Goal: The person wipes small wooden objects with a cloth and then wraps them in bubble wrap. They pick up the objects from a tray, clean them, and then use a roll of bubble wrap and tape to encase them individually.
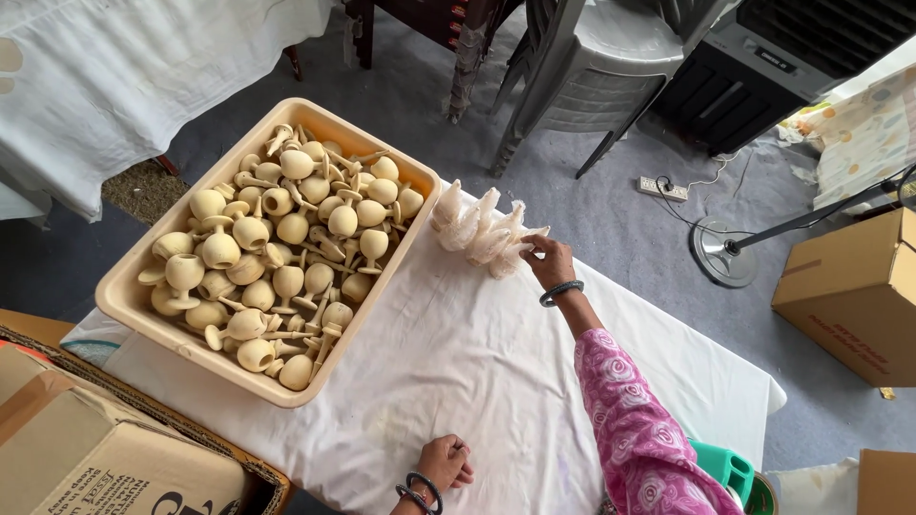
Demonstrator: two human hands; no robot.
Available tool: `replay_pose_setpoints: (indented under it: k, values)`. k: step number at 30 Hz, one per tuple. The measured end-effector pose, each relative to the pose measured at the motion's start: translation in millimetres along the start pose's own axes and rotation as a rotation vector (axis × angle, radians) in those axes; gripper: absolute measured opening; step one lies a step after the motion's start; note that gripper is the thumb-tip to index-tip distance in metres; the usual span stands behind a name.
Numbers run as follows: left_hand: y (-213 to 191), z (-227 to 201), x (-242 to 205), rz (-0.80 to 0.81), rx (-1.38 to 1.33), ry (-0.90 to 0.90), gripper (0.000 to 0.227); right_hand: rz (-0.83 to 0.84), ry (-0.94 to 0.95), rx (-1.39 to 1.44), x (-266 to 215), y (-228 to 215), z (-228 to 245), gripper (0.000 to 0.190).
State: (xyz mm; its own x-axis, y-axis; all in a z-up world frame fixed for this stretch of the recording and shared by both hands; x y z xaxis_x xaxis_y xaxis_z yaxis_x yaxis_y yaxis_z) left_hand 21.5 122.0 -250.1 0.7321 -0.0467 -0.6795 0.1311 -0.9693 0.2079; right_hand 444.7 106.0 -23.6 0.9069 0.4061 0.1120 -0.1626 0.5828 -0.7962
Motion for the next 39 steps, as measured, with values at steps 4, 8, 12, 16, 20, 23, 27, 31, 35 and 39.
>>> replay_pose_setpoints:
  k: [4, 8, 12, 16, 20, 23, 27, 31, 35, 39]
  values:
    - [1, 2, -1, -0.006, 0.008, 0.012, 0.018, 0.028, 0.004, 0.012, -1, 4, 1, 0.03]
    - [-1, -6, -3, -0.018, 0.009, 0.037, 0.017, 0.03, 0.02, 0.006, -4, 3, -2, 0.052]
    - [-1, -4, -1, -0.016, 0.013, 0.032, 0.017, -0.062, 0.015, 0.1, -18, -10, -12, 0.059]
    - [0, -3, -3, -0.02, 0.028, 0.03, 0.018, -0.093, -0.058, -0.014, -37, -21, 11, 0.057]
    - [-1, -8, -2, -0.026, 0.032, 0.036, 0.019, -0.077, 0.109, -0.034, -35, -12, 9, 0.057]
    - [-2, -7, -4, -0.028, 0.036, 0.032, 0.018, -0.088, 0.025, 0.038, -23, 4, -3, 0.04]
    - [-2, -9, -4, -0.025, 0.061, 0.054, 0.018, -0.113, -0.038, -0.011, -24, -16, 23, 0.025]
    - [-1, -9, -4, -0.028, 0.031, 0.052, 0.019, -0.121, -0.054, -0.032, -25, -18, 23, 0.025]
    - [-2, -9, -5, -0.017, 0.024, 0.056, 0.019, -0.147, -0.001, -0.127, -21, -14, 17, 0.026]
    - [-1, -6, -3, -0.013, 0.03, 0.069, 0.018, -0.192, 0.033, -0.149, -21, -12, 17, 0.031]
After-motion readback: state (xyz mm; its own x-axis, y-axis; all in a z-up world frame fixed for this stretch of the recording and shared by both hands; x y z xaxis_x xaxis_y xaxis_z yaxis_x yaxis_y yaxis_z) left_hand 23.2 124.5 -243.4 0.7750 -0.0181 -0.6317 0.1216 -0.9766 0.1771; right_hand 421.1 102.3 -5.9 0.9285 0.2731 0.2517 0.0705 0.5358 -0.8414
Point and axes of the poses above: each hand's wrist, its own x-axis towards the middle knuckle, its own y-axis out of the palm, z = x × y, the point moved 10 cm from there along x, towards the middle knuckle, and after that the axes turned 7 degrees about y, right-handed, at the moved point
